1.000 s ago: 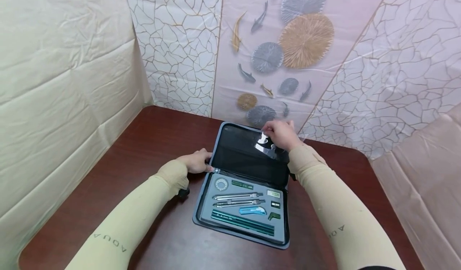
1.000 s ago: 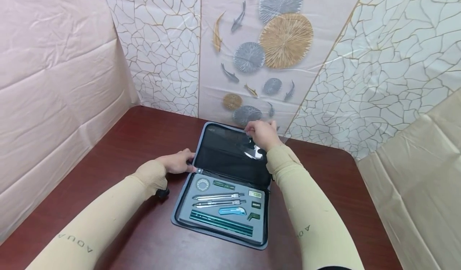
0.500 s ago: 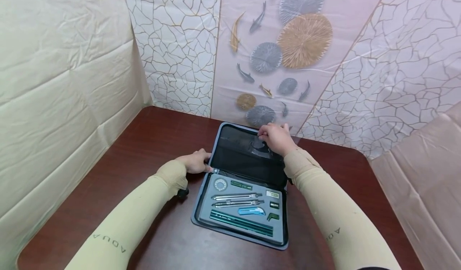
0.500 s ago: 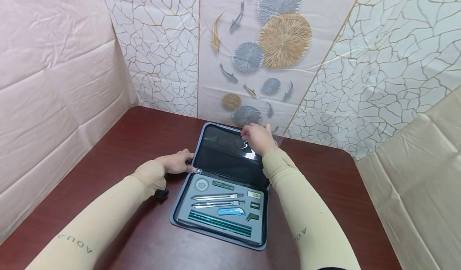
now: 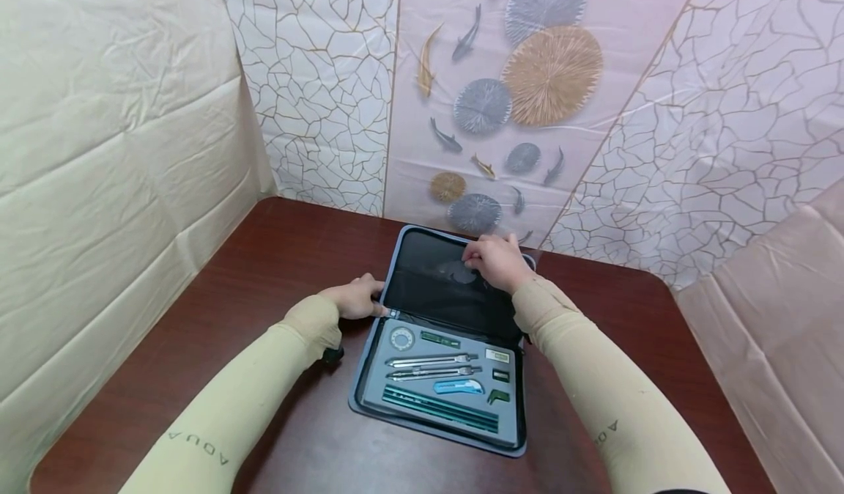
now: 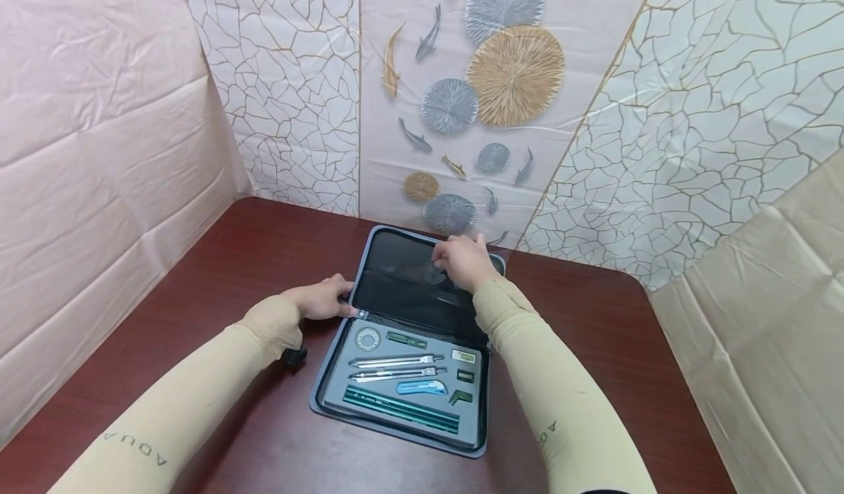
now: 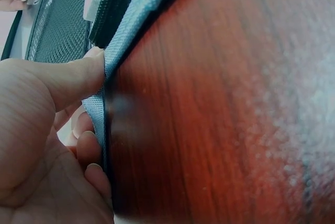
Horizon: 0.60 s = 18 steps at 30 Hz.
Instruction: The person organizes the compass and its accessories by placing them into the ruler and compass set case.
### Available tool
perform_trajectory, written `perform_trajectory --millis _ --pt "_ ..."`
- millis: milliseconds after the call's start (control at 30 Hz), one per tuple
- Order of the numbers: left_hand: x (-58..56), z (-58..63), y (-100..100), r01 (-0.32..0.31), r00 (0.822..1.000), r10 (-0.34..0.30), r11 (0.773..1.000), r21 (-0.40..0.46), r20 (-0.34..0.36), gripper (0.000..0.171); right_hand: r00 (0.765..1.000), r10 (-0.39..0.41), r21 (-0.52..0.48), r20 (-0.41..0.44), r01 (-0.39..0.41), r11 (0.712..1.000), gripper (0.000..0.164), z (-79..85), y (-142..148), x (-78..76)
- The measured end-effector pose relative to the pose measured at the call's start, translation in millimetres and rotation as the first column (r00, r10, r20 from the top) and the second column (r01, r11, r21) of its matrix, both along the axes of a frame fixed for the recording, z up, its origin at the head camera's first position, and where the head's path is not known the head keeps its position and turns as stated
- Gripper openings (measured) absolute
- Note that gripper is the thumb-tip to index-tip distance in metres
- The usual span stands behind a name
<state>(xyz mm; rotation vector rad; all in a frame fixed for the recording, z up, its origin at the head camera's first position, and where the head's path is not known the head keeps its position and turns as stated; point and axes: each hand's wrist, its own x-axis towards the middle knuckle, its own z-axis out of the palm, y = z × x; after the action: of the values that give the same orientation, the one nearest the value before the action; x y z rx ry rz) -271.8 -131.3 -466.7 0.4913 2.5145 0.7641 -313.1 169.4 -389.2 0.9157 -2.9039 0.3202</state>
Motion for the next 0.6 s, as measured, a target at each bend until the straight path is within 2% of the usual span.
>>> perform_trajectory --millis 333,433,600 --pt "-0.5 -1.6 -2.8 0.003 1.0 -0.003 1.0 0.011 0.008 0.039 1.0 0.007 0.018 0.009 -0.007 1.0 0.01 -8.8 -3.7 3.4" --pt "-1.2 -3.4 -3.7 0.011 1.0 -0.011 1.0 0.007 0.009 0.04 1.0 -0.011 -0.009 0.02 0.012 1.0 0.009 -9.9 -1.3 2.7" --pt "-0.2 0.0 -2.6 0.008 1.0 -0.008 1.0 0.014 0.012 0.037 0.997 -0.075 -0.073 0.014 0.076 0.994 0.011 -7.0 16.6 -0.1"
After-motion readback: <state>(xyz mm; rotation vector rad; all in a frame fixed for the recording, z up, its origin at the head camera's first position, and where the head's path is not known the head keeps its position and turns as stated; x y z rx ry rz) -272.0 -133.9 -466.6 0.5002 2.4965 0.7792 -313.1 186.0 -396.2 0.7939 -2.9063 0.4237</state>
